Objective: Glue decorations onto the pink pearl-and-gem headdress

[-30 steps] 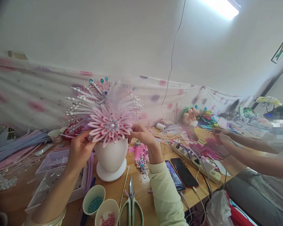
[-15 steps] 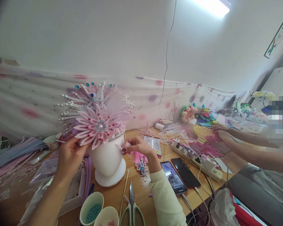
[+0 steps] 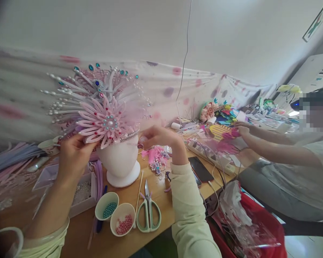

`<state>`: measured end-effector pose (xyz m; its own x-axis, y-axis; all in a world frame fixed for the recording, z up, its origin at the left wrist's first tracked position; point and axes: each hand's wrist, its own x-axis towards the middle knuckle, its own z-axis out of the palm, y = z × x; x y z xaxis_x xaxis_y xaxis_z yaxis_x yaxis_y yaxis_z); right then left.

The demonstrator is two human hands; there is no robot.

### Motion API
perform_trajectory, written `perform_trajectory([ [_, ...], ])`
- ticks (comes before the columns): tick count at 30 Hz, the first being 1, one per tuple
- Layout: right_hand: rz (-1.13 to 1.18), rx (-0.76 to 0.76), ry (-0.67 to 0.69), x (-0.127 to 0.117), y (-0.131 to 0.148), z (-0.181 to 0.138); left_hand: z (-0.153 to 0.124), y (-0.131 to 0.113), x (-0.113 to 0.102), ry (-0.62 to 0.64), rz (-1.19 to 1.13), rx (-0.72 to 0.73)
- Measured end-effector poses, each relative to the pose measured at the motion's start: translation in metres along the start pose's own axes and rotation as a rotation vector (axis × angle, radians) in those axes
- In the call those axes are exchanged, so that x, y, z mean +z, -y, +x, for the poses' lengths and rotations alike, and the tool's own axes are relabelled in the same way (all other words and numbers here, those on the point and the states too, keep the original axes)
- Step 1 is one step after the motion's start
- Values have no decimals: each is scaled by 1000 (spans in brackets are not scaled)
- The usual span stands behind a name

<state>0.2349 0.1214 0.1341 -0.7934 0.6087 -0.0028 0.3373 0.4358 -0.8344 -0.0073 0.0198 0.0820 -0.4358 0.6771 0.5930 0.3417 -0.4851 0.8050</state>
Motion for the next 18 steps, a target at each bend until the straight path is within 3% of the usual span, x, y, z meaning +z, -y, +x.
perform_trajectory([
  [4, 54, 151, -111, 33, -14, -33, -1, -7, 1, 37, 36, -26],
  [6, 164, 231, -188, 61, -35, -46, -2, -10, 2, 38, 29, -42],
  [12, 182, 419, -366, 133, -101, -50, -2, -13, 6, 63, 25, -1],
  [15, 72, 464, -420, 146, -111, -48, 0, -13, 5, 61, 54, 26],
  [18, -114, 460, -539, 143, -93, -55, 1, -15, 3, 70, 122, 34],
])
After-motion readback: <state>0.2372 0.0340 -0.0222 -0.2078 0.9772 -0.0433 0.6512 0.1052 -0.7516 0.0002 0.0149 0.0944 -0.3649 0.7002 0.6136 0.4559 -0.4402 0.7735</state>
